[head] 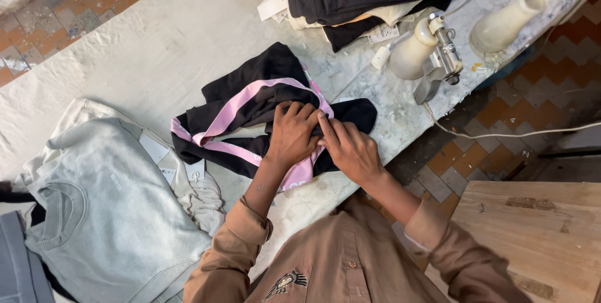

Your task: The person works at a garment finishing table. They hold a steam iron gun while arranging a black garment with pink trim, smooth and fold it flat, then lay out gray sweatpants, smooth the fabric, fold the legs, press a small round object against the fabric at several spots, and finally lift and hold up the folded sweatpants.

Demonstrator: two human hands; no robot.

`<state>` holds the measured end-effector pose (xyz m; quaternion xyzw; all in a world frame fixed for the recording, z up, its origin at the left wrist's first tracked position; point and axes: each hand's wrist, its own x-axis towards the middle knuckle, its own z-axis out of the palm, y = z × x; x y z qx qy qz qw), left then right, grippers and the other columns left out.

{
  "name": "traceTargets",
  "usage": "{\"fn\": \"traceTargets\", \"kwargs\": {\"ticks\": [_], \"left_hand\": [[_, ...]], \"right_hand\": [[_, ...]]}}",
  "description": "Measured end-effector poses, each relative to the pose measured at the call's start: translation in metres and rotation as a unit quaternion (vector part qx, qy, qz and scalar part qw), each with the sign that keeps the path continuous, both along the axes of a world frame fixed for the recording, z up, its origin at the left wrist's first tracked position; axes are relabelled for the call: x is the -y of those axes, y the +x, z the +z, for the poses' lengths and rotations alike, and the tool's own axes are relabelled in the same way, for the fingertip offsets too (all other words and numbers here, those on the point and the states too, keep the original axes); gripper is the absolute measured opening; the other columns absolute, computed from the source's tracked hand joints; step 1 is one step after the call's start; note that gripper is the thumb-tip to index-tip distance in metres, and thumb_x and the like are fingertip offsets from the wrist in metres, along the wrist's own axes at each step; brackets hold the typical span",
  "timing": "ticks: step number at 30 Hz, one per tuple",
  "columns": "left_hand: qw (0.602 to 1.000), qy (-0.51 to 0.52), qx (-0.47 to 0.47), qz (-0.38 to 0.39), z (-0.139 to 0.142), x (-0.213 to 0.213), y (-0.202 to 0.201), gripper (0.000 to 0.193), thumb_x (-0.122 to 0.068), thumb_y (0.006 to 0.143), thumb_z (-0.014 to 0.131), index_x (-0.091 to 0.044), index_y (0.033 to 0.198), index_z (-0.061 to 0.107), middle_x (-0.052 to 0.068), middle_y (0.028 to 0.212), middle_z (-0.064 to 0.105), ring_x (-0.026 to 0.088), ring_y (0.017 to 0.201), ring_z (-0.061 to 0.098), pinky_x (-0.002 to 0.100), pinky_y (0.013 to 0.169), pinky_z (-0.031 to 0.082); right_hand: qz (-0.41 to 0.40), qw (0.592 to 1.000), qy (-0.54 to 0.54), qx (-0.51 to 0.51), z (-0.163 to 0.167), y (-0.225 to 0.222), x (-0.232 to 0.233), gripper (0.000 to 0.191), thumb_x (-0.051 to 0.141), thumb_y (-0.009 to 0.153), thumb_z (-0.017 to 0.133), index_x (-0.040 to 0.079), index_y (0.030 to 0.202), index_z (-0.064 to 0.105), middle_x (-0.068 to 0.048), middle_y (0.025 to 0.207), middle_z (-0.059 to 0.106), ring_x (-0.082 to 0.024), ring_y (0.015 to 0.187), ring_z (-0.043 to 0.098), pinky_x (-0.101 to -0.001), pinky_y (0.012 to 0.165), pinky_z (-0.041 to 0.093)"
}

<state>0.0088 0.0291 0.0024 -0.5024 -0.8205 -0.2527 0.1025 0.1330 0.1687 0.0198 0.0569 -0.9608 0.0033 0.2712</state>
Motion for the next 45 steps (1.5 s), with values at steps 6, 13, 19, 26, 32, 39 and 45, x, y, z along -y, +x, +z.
{"fn": "traceTargets", "kwargs": {"ticks": [6, 13, 19, 26, 32, 39, 45], "left_hand": [[0.999, -0.008, -0.039, 0.003, 0.002, 0.005, 0.006, 0.038, -0.026, 0.077, 0.075, -0.01, 0.11, 0.066, 0.005, 0.107, 0.065, 0.027, 0.104, 0.058, 0.049, 0.098, 0.04], [1.0, -0.013, -0.01, 0.014, -0.001, 0.014, 0.019, 0.042, -0.028, 0.072, 0.077, -0.009, 0.107, 0.065, 0.005, 0.108, 0.065, 0.028, 0.106, 0.058, 0.05, 0.099, 0.039], [1.0, 0.012, -0.009, -0.011, -0.002, 0.02, 0.017, 0.037, -0.029, 0.072, 0.075, -0.013, 0.104, 0.066, 0.002, 0.105, 0.064, 0.026, 0.106, 0.058, 0.052, 0.107, 0.037], [0.999, -0.028, -0.02, -0.007, -0.006, 0.012, 0.021, 0.038, -0.029, 0.066, 0.074, -0.015, 0.099, 0.066, 0.002, 0.102, 0.063, 0.026, 0.106, 0.058, 0.054, 0.11, 0.034], [0.999, -0.025, -0.022, -0.019, -0.007, 0.003, 0.038, 0.039, -0.03, 0.067, 0.075, -0.014, 0.101, 0.066, 0.001, 0.105, 0.064, 0.025, 0.107, 0.057, 0.057, 0.113, 0.032], [0.995, 0.068, 0.066, 0.029, -0.005, 0.008, 0.031, 0.048, -0.021, 0.06, 0.07, -0.007, 0.106, 0.065, 0.008, 0.111, 0.064, 0.031, 0.112, 0.055, 0.051, 0.109, 0.036], [0.962, 0.199, 0.149, 0.115, -0.03, -0.011, 0.055, 0.045, -0.02, 0.062, 0.074, -0.006, 0.103, 0.064, 0.011, 0.11, 0.065, 0.034, 0.109, 0.059, 0.043, 0.097, 0.044]], "right_hand": [[-0.002, 0.987, 0.159, -0.012, 0.004, -0.009, -0.002, 0.032, 0.012, 0.087, 0.067, -0.002, 0.117, 0.067, -0.003, 0.084, 0.059, -0.013, 0.071, 0.058, -0.0212, 0.053, 0.051], [0.023, 0.995, 0.094, 0.036, -0.001, -0.001, 0.002, 0.011, 0.011, 0.079, 0.066, 0.007, 0.084, 0.058, -0.004, 0.078, 0.056, -0.017, 0.077, 0.062, -0.0245, 0.055, 0.051], [0.051, 0.967, -0.199, 0.148, -0.045, 0.003, -0.006, 0.028, 0.03, 0.109, 0.057, 0.009, 0.091, 0.056, 0.001, 0.067, 0.048, -0.02, 0.061, 0.055, -0.035, 0.057, 0.041], [0.136, 0.143, -0.923, 0.331, -0.075, 0.029, -0.008, 0.029, 0.035, 0.111, 0.047, 0.014, 0.091, 0.049, 0.008, 0.064, 0.03, -0.004, 0.059, 0.032, -0.0187, 0.044, 0.024], [0.169, -0.011, -0.928, 0.333, -0.075, 0.057, -0.022, 0.03, 0.036, 0.112, 0.044, 0.016, 0.089, 0.046, 0.006, 0.065, 0.029, -0.006, 0.061, 0.032, -0.0199, 0.045, 0.026], [0.161, 0.298, -0.856, 0.391, -0.072, 0.123, -0.092, 0.031, 0.035, 0.11, 0.054, 0.01, 0.093, 0.059, 0.0, 0.073, 0.049, -0.01, 0.067, 0.045, -0.0235, 0.052, 0.035], [0.008, 0.889, -0.413, 0.199, -0.103, 0.103, -0.123, 0.056, 0.036, 0.093, 0.071, 0.003, 0.136, 0.054, -0.018, 0.123, 0.063, -0.032, 0.111, 0.062, -0.0388, 0.082, 0.051]]}}
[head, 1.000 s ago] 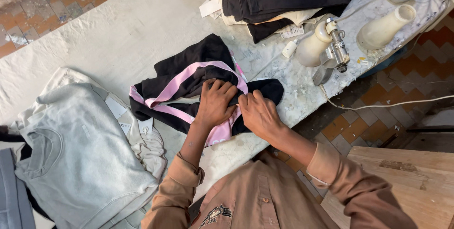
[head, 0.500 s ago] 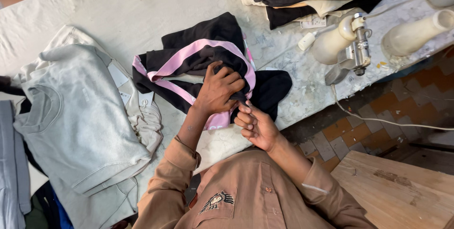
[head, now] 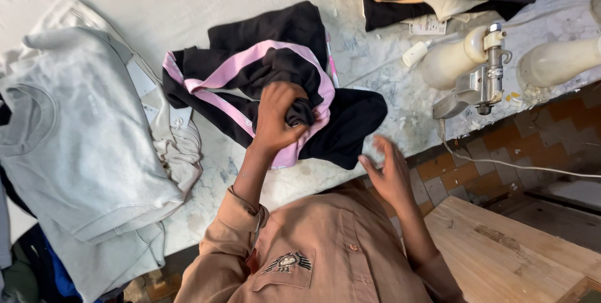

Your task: The person works at a garment finishing table. They hold a steam iron gun while arranging a black garment with pink trim, smooth and fold it flat, then lay out gray sweatpants, smooth the fabric, fold the legs, press a small round object against the fabric at several spots, and finally lift and hold up the folded sweatpants.

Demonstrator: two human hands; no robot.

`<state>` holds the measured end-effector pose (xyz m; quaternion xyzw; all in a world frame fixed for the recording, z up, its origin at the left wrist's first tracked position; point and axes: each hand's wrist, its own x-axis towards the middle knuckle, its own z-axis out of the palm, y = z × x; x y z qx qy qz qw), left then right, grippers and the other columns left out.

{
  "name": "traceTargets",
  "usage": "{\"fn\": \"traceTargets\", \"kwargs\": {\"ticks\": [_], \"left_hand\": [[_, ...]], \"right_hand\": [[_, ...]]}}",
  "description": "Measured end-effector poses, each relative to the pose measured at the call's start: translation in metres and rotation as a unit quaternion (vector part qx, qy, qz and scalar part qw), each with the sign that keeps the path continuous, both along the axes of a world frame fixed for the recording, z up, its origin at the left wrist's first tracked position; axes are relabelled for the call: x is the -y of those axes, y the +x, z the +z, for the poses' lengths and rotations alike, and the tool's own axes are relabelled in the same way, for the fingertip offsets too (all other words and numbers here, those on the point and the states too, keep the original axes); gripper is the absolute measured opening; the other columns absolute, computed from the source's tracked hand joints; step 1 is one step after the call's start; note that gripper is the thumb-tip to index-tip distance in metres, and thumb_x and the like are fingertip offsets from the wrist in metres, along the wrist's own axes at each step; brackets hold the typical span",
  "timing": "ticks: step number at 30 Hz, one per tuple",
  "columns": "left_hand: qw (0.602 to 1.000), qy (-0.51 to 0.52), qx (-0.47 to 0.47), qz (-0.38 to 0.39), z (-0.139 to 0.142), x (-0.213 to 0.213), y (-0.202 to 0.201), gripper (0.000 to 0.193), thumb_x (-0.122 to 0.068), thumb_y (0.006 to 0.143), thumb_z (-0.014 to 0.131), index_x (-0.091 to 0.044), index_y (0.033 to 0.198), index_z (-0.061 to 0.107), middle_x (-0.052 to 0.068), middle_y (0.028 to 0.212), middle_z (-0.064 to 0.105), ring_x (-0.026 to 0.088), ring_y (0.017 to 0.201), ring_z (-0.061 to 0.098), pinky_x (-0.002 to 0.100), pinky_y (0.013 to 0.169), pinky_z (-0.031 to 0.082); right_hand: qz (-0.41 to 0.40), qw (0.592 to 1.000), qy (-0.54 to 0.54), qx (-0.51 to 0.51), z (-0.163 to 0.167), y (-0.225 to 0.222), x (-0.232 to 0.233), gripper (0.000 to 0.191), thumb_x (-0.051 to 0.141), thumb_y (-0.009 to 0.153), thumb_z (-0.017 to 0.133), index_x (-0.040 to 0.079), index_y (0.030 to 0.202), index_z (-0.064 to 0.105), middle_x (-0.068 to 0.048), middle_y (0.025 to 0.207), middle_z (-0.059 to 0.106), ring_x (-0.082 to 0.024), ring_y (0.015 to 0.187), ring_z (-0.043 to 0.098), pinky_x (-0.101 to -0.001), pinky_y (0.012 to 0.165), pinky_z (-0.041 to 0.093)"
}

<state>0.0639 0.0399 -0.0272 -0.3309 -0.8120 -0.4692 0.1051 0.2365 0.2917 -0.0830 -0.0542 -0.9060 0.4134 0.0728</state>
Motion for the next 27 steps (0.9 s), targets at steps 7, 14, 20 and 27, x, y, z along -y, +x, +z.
{"fn": "traceTargets", "kwargs": {"ticks": [7, 14, 20, 27], "left_hand": [[0.963, 0.201, 0.159, 0.084, -0.051, 0.0, 0.021, 0.034, -0.01, 0.083, 0.066, -0.001, 0.116, 0.065, 0.006, 0.115, 0.068, 0.022, 0.112, 0.066, 0.033, 0.103, 0.048], [0.778, 0.488, 0.341, 0.204, -0.074, 0.018, 0.013, 0.029, -0.021, 0.108, 0.062, 0.004, 0.123, 0.066, 0.004, 0.115, 0.064, 0.01, 0.107, 0.055, 0.028, 0.099, 0.042], [0.831, 0.397, 0.267, 0.283, -0.032, 0.015, 0.035, 0.04, -0.025, 0.105, 0.058, 0.005, 0.133, 0.057, 0.008, 0.123, 0.062, 0.017, 0.117, 0.055, 0.029, 0.107, 0.039], [0.919, 0.009, -0.041, 0.391, 0.013, -0.012, 0.132, 0.089, -0.052, 0.084, 0.076, 0.001, 0.146, 0.041, 0.022, 0.147, 0.042, 0.043, 0.138, 0.04, 0.055, 0.118, 0.03]], "right_hand": [[0.038, 0.967, 0.23, -0.107, -0.028, -0.04, -0.001, 0.023, 0.016, 0.09, 0.071, 0.012, 0.112, 0.067, -0.017, 0.13, 0.063, -0.036, 0.12, 0.062, -0.0479, 0.1, 0.05], [-0.03, 0.98, -0.011, -0.198, 0.037, -0.036, -0.031, 0.017, 0.016, 0.104, 0.067, 0.001, 0.101, 0.061, -0.011, 0.075, 0.057, -0.025, 0.066, 0.057, -0.0362, 0.066, 0.045], [0.064, 0.955, -0.179, -0.23, 0.083, -0.058, -0.011, 0.043, 0.021, 0.113, 0.073, 0.0, 0.133, 0.042, -0.012, 0.116, 0.055, -0.027, 0.101, 0.057, -0.0353, 0.096, 0.048], [-0.153, 0.981, -0.071, 0.098, 0.019, -0.032, 0.008, 0.041, 0.029, 0.107, 0.06, -0.001, 0.133, 0.051, -0.016, 0.128, 0.059, -0.028, 0.115, 0.057, -0.0391, 0.096, 0.045]]}}
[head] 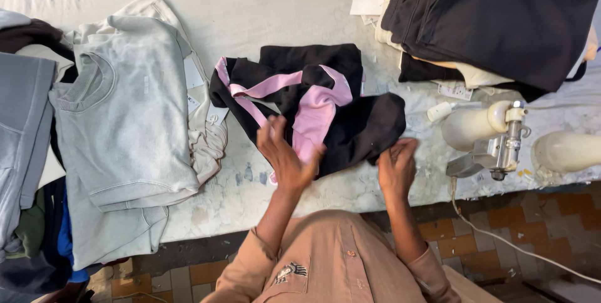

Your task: The person works at a garment finishing table. They hold a steam iron gun while arranging a black garment with pink trim, smooth and fold it flat, then lay out gray sweatpants, smooth the fabric, fold the legs, press a small round object against the fabric at several spots, and finally lift and hold up the folded sweatpants.

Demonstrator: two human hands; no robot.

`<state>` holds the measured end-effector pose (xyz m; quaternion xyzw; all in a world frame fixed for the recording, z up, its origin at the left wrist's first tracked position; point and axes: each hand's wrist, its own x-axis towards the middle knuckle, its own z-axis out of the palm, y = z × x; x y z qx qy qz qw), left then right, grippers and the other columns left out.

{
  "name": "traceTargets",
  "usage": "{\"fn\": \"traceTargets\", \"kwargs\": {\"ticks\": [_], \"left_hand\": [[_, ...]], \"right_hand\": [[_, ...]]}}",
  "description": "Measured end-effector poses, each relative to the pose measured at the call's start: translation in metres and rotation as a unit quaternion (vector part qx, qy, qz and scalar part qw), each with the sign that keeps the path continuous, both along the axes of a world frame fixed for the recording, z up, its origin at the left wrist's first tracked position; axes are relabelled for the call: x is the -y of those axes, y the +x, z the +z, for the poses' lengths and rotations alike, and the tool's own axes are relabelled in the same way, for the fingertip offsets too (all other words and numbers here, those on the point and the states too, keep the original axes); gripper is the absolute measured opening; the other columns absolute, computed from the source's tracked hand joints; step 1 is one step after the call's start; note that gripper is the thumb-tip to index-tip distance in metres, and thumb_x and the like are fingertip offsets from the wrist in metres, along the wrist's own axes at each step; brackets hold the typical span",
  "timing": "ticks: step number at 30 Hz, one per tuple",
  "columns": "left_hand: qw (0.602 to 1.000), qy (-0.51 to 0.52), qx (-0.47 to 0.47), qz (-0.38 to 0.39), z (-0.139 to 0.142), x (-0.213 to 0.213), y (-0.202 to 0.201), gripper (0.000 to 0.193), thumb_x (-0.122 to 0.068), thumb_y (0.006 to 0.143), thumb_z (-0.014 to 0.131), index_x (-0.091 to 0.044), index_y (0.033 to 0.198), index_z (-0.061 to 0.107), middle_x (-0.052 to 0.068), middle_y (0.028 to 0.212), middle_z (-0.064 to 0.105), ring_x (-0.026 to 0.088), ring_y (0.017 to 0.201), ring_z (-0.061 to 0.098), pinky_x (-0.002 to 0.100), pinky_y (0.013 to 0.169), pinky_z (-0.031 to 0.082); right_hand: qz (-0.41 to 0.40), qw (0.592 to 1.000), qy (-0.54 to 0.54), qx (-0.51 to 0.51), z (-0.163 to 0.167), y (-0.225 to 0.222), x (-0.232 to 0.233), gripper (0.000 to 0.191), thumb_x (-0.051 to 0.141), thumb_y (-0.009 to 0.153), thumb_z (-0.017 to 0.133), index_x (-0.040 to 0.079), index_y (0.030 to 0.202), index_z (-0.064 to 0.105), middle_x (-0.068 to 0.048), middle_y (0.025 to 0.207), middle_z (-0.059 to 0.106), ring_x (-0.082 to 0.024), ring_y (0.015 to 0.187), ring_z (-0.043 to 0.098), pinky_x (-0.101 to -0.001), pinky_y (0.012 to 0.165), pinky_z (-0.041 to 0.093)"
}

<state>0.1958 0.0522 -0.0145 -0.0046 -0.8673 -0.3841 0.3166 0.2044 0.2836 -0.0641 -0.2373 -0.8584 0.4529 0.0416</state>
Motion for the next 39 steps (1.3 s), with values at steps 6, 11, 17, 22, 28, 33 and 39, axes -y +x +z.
{"fn": "traceTargets", "kwargs": {"ticks": [6, 11, 17, 22, 28, 33, 39], "left_hand": [[0.984, -0.063, 0.042, -0.161, -0.003, 0.001, 0.004, 0.083, -0.045, 0.073, 0.083, -0.003, 0.137, 0.049, 0.021, 0.138, 0.052, 0.043, 0.133, 0.047, 0.049, 0.111, 0.037], [0.92, 0.189, 0.284, -0.193, -0.039, 0.014, 0.003, 0.044, -0.027, 0.1, 0.063, -0.006, 0.138, 0.061, 0.015, 0.119, 0.068, 0.026, 0.112, 0.061, 0.033, 0.103, 0.048], [0.767, 0.575, 0.263, -0.112, -0.085, 0.03, -0.015, 0.051, -0.023, 0.103, 0.048, -0.003, 0.15, 0.045, 0.012, 0.15, 0.053, 0.02, 0.139, 0.047, 0.032, 0.115, 0.033], [0.755, 0.609, 0.242, 0.015, -0.084, 0.066, -0.04, 0.058, -0.029, 0.102, 0.053, -0.003, 0.153, 0.04, 0.011, 0.155, 0.048, 0.022, 0.144, 0.042, 0.033, 0.119, 0.028], [0.796, 0.599, 0.074, -0.047, -0.02, 0.107, -0.023, 0.05, -0.026, 0.1, 0.056, -0.004, 0.144, 0.048, 0.009, 0.138, 0.06, 0.021, 0.128, 0.056, 0.033, 0.109, 0.043], [0.977, 0.076, -0.058, -0.19, 0.029, 0.05, 0.042, 0.042, -0.008, 0.078, 0.071, -0.007, 0.119, 0.064, 0.016, 0.115, 0.065, 0.038, 0.112, 0.061, 0.045, 0.102, 0.048], [0.844, -0.116, 0.203, -0.483, 0.027, 0.025, 0.096, 0.035, -0.022, 0.077, 0.079, -0.018, 0.111, 0.074, 0.008, 0.109, 0.066, 0.03, 0.108, 0.057, 0.043, 0.09, 0.043]], "right_hand": [[0.209, 0.928, -0.26, -0.167, -0.024, -0.021, 0.019, 0.047, 0.032, 0.108, 0.047, -0.002, 0.139, 0.054, -0.009, 0.143, 0.057, -0.021, 0.132, 0.051, -0.0342, 0.114, 0.037], [0.33, 0.876, -0.33, -0.123, 0.021, -0.034, 0.041, 0.051, 0.036, 0.105, 0.057, -0.003, 0.138, 0.059, -0.013, 0.14, 0.06, -0.024, 0.131, 0.053, -0.0351, 0.114, 0.039], [0.306, 0.92, 0.158, -0.187, 0.048, -0.012, 0.08, 0.075, 0.045, 0.077, 0.089, 0.002, 0.13, 0.06, -0.023, 0.13, 0.064, -0.042, 0.12, 0.06, -0.0482, 0.101, 0.049], [0.3, 0.913, 0.144, -0.237, 0.04, 0.015, 0.089, 0.076, 0.032, 0.081, 0.087, 0.003, 0.143, 0.053, -0.025, 0.138, 0.059, -0.041, 0.119, 0.062, -0.0442, 0.092, 0.055], [0.206, 0.937, 0.08, -0.269, 0.05, 0.042, 0.063, 0.076, 0.02, 0.079, 0.09, 0.004, 0.143, 0.052, -0.018, 0.132, 0.066, -0.032, 0.12, 0.068, -0.0396, 0.098, 0.057], [0.049, 0.97, 0.036, -0.238, 0.059, 0.077, 0.021, 0.077, 0.02, 0.079, 0.092, 0.005, 0.144, 0.053, -0.014, 0.13, 0.068, -0.027, 0.116, 0.068, -0.0383, 0.101, 0.056], [-0.016, 0.933, 0.293, -0.209, 0.046, 0.099, -0.025, 0.074, 0.015, 0.083, 0.096, 0.006, 0.142, 0.053, -0.014, 0.124, 0.071, -0.034, 0.116, 0.07, -0.0439, 0.101, 0.054]]}}
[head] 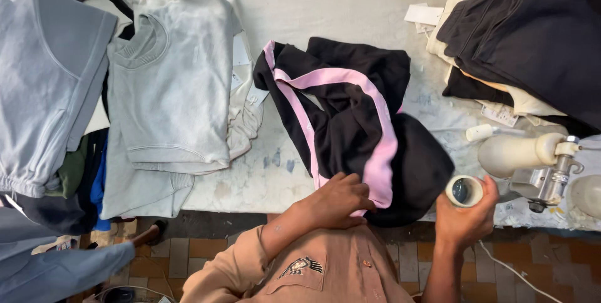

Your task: The person works at a garment finishing table. They hold a steam iron gun while arranging a black garment with pink trim, smooth and fold it flat, then lay out gray sweatpants, smooth the fabric, fold the legs, press a small round object against the fabric at several spots, and finally lift and hold up the folded sweatpants.

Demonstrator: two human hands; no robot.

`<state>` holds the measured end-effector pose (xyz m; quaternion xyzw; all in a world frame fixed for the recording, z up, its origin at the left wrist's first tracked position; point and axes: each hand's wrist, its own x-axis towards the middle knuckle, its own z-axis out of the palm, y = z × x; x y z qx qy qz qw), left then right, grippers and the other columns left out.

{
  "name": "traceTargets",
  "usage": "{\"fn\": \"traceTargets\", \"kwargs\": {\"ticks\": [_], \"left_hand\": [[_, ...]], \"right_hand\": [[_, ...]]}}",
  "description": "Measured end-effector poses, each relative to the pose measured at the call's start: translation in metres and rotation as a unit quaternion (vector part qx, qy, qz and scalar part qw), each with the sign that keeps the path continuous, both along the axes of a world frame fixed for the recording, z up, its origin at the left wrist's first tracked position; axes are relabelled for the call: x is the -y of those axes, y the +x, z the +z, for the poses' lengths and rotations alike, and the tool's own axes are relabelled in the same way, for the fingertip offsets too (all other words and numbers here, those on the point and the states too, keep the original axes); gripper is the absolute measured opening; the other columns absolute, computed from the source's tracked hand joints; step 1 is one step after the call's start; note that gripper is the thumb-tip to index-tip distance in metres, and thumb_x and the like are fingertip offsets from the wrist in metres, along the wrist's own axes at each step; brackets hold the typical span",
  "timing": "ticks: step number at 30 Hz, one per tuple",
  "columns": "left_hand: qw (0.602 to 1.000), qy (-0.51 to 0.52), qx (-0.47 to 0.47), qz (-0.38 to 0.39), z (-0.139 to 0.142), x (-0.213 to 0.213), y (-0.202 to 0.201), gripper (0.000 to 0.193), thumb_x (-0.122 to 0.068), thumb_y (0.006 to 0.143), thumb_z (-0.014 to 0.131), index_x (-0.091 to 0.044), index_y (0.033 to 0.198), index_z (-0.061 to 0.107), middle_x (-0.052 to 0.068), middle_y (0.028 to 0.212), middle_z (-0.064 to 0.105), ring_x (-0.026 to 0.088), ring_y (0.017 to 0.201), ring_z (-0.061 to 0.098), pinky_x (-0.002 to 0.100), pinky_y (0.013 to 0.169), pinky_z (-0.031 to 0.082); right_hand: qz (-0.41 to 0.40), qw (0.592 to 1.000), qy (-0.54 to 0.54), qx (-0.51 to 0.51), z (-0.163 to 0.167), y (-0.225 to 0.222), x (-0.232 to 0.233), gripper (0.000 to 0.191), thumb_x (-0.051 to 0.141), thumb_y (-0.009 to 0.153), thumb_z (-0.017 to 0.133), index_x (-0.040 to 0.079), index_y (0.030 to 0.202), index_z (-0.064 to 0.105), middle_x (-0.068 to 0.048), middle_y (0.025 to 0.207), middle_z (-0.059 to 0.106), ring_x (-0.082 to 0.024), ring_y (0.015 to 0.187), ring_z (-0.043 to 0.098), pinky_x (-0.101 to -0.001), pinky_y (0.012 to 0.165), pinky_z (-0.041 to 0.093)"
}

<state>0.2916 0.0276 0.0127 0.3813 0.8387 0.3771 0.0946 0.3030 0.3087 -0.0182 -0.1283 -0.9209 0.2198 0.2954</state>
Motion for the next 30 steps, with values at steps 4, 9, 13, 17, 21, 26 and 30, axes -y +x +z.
{"fn": "traceTargets", "kwargs": {"ticks": [4, 9, 13, 17, 21, 26, 30], "left_hand": [[0.994, 0.087, -0.006, 0.071, -0.011, 0.031, -0.018, 0.026, -0.013, 0.086, 0.071, -0.015, 0.112, 0.072, 0.004, 0.107, 0.069, 0.027, 0.106, 0.063, 0.041, 0.092, 0.049], [0.971, 0.015, -0.036, 0.234, -0.012, 0.071, -0.092, 0.035, -0.017, 0.088, 0.074, -0.013, 0.122, 0.067, 0.01, 0.109, 0.066, 0.032, 0.102, 0.064, 0.045, 0.086, 0.048], [0.965, 0.027, -0.23, 0.119, -0.027, 0.027, -0.173, 0.068, -0.033, 0.069, 0.079, -0.007, 0.129, 0.061, 0.017, 0.125, 0.061, 0.039, 0.114, 0.06, 0.049, 0.094, 0.045], [0.974, -0.082, -0.205, -0.057, -0.047, -0.029, -0.22, 0.059, -0.042, 0.071, 0.077, -0.012, 0.12, 0.065, 0.015, 0.118, 0.068, 0.038, 0.11, 0.063, 0.048, 0.097, 0.047], [0.991, -0.123, -0.043, -0.02, -0.02, -0.023, -0.223, 0.044, -0.038, 0.089, 0.067, -0.017, 0.127, 0.064, 0.019, 0.099, 0.071, 0.04, 0.094, 0.068, 0.051, 0.08, 0.052], [0.971, 0.002, -0.226, 0.074, 0.104, 0.08, -0.182, 0.032, -0.027, 0.084, 0.072, -0.011, 0.111, 0.063, 0.014, 0.091, 0.069, 0.037, 0.083, 0.068, 0.048, 0.069, 0.051], [0.905, -0.079, -0.385, 0.163, 0.216, 0.163, -0.125, 0.024, -0.022, 0.091, 0.076, -0.01, 0.102, 0.059, 0.007, 0.085, 0.063, 0.029, 0.079, 0.065, 0.043, 0.068, 0.045]], "right_hand": [[0.025, 0.999, -0.041, -0.015, -0.004, -0.002, -0.022, 0.084, 0.021, 0.086, 0.098, 0.003, 0.146, 0.043, -0.016, 0.127, 0.068, -0.036, 0.121, 0.067, -0.0451, 0.105, 0.053], [0.02, 0.998, 0.05, -0.036, -0.008, -0.005, -0.026, 0.084, 0.023, 0.081, 0.092, -0.004, 0.142, 0.041, -0.026, 0.123, 0.059, -0.042, 0.116, 0.06, -0.0485, 0.096, 0.05], [-0.063, 0.99, 0.039, -0.12, -0.021, 0.025, -0.007, 0.042, 0.024, 0.104, 0.085, 0.0, 0.121, 0.055, -0.018, 0.11, 0.057, -0.027, 0.099, 0.061, -0.0371, 0.088, 0.053], [-0.077, 0.974, -0.129, 0.17, -0.054, 0.065, 0.039, 0.029, 0.041, 0.091, 0.074, 0.013, 0.09, 0.068, -0.005, 0.071, 0.066, -0.023, 0.066, 0.067, -0.0395, 0.062, 0.05], [0.039, 0.932, -0.056, 0.355, -0.083, 0.057, 0.069, 0.059, 0.054, 0.075, 0.085, 0.01, 0.11, 0.066, -0.017, 0.073, 0.071, -0.042, 0.071, 0.067, -0.0526, 0.062, 0.051], [0.089, 0.94, -0.309, 0.117, -0.04, 0.026, 0.056, 0.029, 0.028, 0.1, 0.064, 0.006, 0.116, 0.054, -0.011, 0.09, 0.063, -0.023, 0.084, 0.062, -0.0385, 0.076, 0.052], [0.109, 0.947, -0.223, -0.202, 0.056, -0.017, 0.046, 0.029, 0.019, 0.111, 0.065, 0.002, 0.121, 0.044, -0.005, 0.114, 0.043, -0.017, 0.106, 0.045, -0.0325, 0.102, 0.04]]}}
